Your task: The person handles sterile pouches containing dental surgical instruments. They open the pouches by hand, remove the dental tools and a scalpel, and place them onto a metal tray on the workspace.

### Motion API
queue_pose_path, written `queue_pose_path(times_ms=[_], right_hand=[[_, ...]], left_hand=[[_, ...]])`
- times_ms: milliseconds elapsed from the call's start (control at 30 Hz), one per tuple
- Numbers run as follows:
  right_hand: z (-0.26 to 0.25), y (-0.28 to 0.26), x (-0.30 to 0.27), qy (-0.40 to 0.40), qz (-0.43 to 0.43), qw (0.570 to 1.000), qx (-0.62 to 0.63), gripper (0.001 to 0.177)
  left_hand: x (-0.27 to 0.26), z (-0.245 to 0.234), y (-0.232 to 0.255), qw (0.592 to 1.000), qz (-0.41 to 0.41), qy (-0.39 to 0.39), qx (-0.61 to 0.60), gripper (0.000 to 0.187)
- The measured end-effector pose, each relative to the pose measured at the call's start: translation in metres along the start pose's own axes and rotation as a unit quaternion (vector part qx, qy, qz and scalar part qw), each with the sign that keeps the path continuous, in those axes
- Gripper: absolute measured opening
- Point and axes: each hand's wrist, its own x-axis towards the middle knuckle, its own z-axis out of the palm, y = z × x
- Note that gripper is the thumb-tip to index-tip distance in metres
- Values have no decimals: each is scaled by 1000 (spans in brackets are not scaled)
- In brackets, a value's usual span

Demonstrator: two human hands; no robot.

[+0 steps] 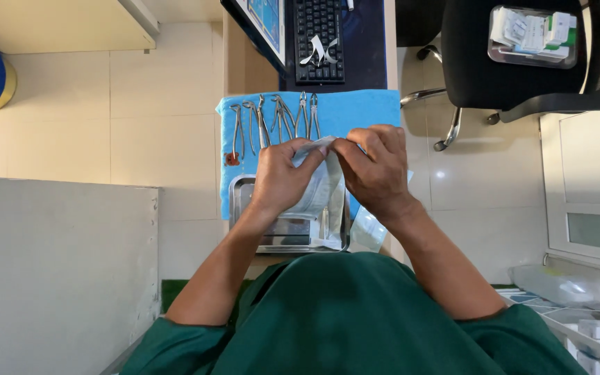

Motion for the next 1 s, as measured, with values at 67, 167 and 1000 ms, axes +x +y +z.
queue_pose_path(times_ms=[67, 167, 1000], right_hand=[[0, -1, 0, -21, 27, 999, 20, 16], [-6, -5, 8, -47, 64, 996, 43, 18], [-45, 5, 33, -224, 184, 929, 229, 9]], left_hand=[[0, -2, 7, 1000, 7, -3, 22, 21], [1, -3, 7, 997, 50, -7, 56, 20], [5, -13, 5, 966, 244, -46, 73, 53]])
